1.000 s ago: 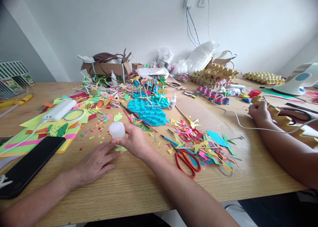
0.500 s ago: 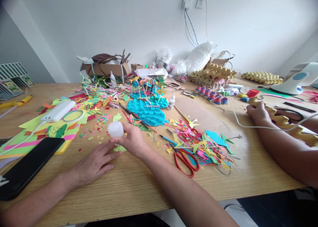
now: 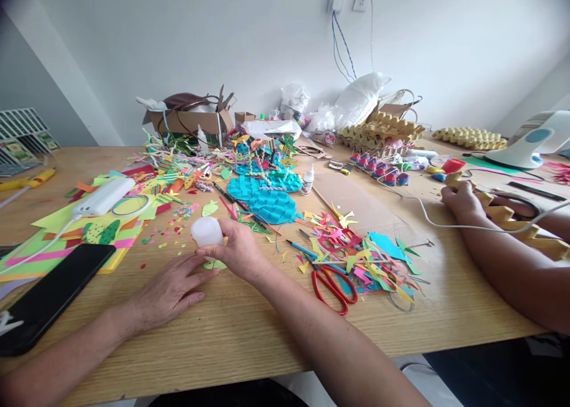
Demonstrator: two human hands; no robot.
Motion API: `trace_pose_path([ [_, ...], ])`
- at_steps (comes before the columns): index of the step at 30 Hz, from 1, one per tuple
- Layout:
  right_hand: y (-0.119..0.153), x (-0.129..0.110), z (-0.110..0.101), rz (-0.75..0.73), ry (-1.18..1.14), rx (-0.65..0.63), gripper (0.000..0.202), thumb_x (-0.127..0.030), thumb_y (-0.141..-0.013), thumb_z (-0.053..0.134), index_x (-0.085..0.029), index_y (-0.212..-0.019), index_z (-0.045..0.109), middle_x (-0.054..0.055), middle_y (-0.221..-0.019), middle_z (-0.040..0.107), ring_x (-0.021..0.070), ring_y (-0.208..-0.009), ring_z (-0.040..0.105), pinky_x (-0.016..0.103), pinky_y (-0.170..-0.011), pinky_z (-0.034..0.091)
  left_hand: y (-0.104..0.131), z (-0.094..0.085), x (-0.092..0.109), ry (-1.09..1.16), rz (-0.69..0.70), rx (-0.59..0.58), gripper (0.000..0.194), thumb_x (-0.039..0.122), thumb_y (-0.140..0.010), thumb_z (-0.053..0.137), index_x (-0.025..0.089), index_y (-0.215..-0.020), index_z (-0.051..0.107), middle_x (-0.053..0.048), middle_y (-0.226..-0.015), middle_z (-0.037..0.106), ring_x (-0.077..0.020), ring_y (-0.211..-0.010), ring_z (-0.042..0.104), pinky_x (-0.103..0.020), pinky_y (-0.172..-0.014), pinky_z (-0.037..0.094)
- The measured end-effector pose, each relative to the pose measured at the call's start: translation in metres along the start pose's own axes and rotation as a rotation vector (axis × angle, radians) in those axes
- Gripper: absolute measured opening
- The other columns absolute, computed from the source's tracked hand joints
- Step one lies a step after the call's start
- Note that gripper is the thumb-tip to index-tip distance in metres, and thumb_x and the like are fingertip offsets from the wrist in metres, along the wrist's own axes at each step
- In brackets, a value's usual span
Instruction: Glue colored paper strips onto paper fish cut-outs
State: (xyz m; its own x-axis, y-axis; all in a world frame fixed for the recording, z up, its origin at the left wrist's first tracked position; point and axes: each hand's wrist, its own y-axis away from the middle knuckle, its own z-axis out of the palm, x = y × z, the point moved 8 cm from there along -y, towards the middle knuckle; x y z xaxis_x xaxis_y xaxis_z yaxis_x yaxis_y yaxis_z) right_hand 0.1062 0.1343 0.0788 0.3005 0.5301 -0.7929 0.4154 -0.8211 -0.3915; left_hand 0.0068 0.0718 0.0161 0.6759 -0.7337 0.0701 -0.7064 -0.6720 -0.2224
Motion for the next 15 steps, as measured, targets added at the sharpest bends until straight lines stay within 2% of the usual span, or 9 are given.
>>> trace_pose_path([
  [15,-0.0006,0.0030,0.0017,0.000,0.007,0.014,0.026,-0.035,-0.064,0.072,-0.016,-0.082,0.067,0.000,-0.076,0.063,0.0145,-0.071,0.056,0.021,-0.064,0.039,-0.0001,-0.0029,0.0009,-0.019,0.014,0.029,0.038,0.028,-0.084,0.051,0.026,-0.122,0.049,-0.010,-0.124,0.046,-0.0267,-0.114,0.043,-0.045,-0.093,0.040],
])
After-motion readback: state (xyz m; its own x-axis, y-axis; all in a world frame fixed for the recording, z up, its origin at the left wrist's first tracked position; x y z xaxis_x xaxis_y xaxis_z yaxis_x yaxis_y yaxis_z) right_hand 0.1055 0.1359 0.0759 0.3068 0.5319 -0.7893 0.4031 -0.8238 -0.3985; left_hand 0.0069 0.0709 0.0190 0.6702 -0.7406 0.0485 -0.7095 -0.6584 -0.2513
